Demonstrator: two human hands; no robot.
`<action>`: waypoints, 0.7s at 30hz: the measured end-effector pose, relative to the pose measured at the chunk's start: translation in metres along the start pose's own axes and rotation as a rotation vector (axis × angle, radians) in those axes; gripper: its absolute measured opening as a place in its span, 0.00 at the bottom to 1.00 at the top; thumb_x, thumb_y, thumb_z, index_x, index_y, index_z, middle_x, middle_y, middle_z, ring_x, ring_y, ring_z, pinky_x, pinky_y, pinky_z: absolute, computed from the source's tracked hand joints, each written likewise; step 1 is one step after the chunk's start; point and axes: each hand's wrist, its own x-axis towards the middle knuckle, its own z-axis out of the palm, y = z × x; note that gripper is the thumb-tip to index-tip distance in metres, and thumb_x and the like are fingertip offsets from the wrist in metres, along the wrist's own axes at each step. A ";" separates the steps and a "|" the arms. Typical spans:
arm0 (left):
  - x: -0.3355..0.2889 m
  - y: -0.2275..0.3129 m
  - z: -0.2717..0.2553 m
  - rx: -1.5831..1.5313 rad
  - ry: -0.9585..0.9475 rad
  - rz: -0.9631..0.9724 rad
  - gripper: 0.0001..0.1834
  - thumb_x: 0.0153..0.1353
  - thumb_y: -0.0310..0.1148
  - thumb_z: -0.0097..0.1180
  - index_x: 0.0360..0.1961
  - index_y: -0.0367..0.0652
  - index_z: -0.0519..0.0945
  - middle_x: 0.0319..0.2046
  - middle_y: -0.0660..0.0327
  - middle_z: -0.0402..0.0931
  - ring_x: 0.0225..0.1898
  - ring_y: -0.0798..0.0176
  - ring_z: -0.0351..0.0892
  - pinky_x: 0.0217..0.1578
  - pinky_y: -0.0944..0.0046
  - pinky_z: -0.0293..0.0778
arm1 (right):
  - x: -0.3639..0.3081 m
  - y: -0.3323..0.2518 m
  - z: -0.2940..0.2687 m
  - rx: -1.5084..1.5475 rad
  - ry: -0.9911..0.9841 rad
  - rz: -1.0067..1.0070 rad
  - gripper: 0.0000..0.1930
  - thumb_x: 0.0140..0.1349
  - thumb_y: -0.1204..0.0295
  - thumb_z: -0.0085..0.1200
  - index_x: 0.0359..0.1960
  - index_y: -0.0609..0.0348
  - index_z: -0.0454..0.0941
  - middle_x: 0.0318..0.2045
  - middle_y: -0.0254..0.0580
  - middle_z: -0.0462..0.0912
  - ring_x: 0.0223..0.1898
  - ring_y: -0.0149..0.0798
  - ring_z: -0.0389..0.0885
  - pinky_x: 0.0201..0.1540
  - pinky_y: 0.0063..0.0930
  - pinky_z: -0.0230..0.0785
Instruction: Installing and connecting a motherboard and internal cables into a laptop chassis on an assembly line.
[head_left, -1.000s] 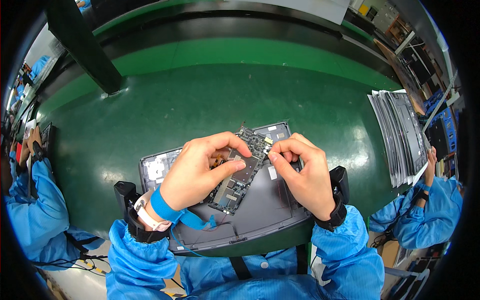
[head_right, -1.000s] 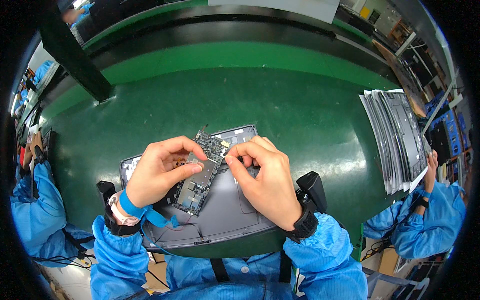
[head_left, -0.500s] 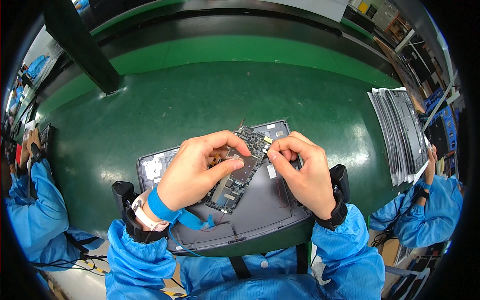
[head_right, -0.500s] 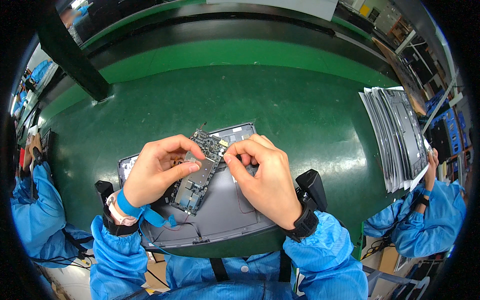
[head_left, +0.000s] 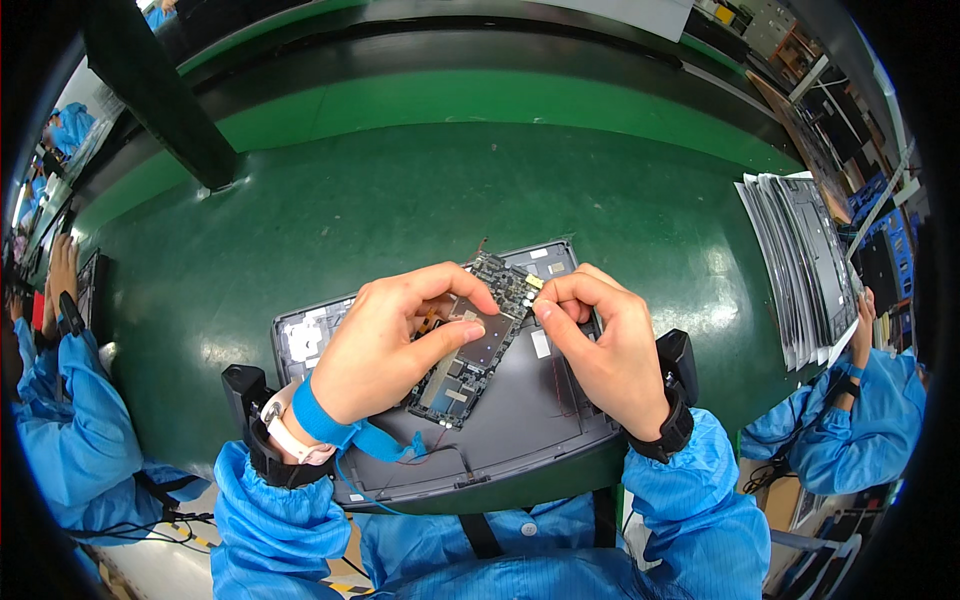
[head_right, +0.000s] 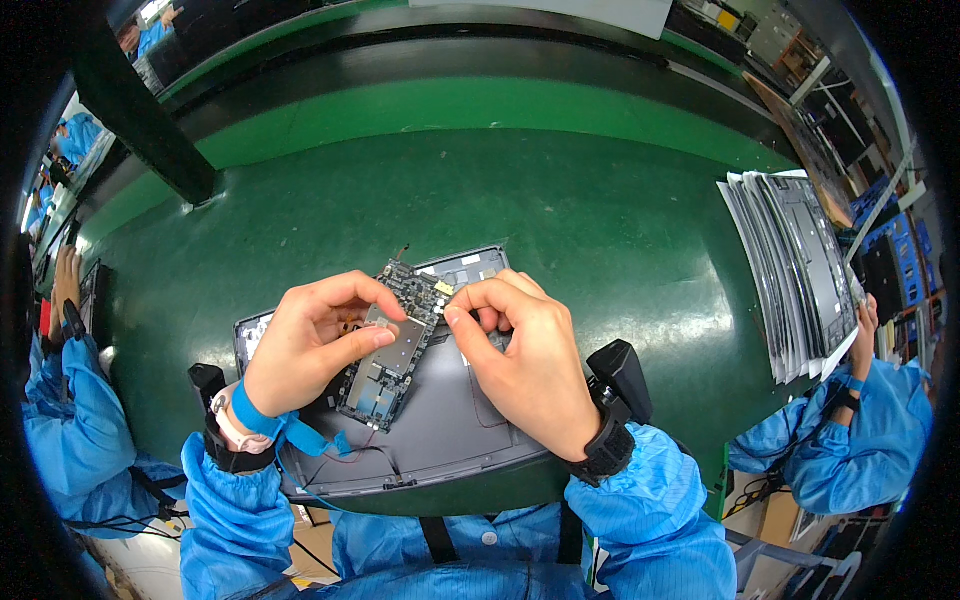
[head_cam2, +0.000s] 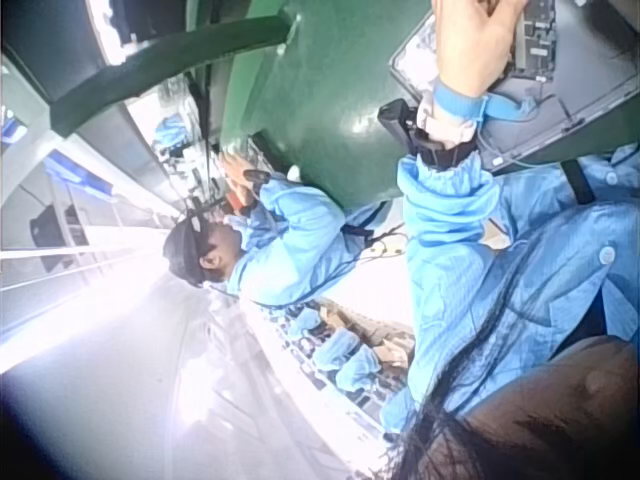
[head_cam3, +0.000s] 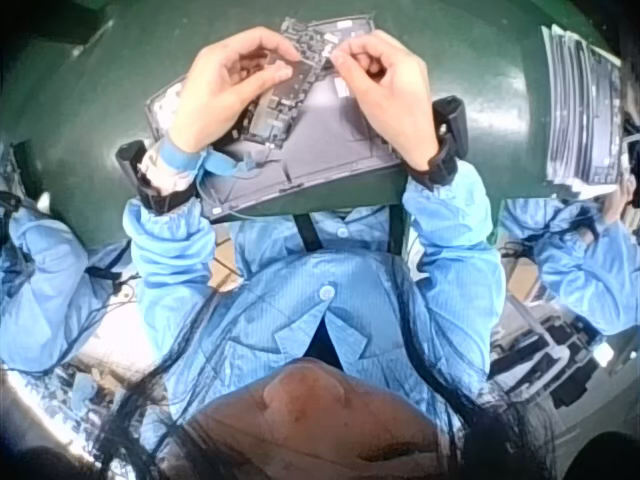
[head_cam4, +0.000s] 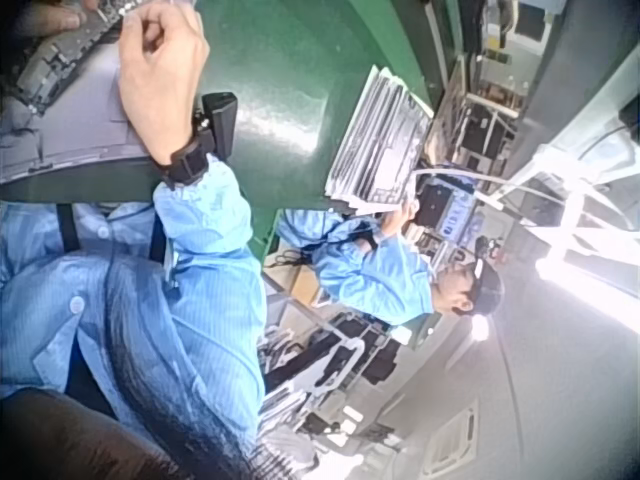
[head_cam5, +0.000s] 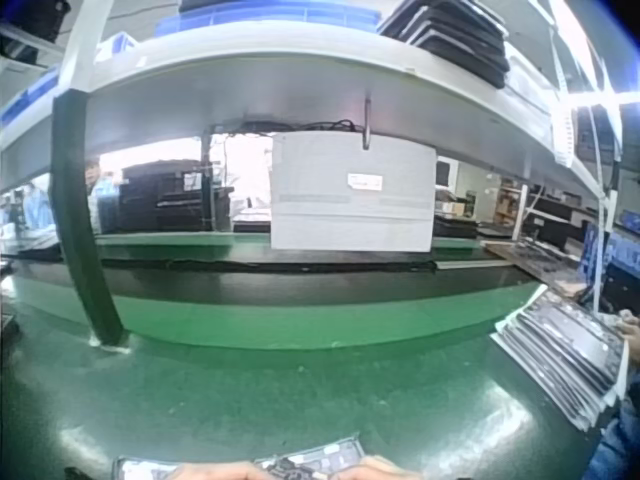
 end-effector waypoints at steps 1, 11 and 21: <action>0.000 0.000 0.000 -0.003 0.001 0.004 0.09 0.56 0.20 0.56 0.39 0.33 0.75 0.37 0.61 0.75 0.40 0.72 0.73 0.43 0.72 0.70 | 0.000 0.000 0.000 0.000 0.001 0.000 0.03 0.52 0.77 0.56 0.28 0.63 0.78 0.20 0.35 0.69 0.23 0.29 0.66 0.25 0.23 0.59; 0.001 -0.005 0.002 0.014 0.052 0.121 0.08 0.55 0.23 0.57 0.37 0.36 0.77 0.31 0.60 0.78 0.32 0.70 0.77 0.35 0.69 0.73 | -0.002 0.001 0.002 0.004 -0.009 -0.014 0.02 0.54 0.80 0.55 0.27 0.66 0.75 0.22 0.31 0.67 0.25 0.25 0.62 0.29 0.19 0.57; -0.001 -0.004 0.006 -0.173 0.074 0.094 0.29 0.55 0.16 0.54 0.60 0.37 0.64 0.43 0.52 0.77 0.43 0.69 0.75 0.44 0.69 0.72 | -0.001 0.006 0.005 -0.179 0.083 -0.215 0.04 0.50 0.82 0.58 0.26 0.64 0.76 0.20 0.34 0.68 0.24 0.30 0.64 0.28 0.22 0.59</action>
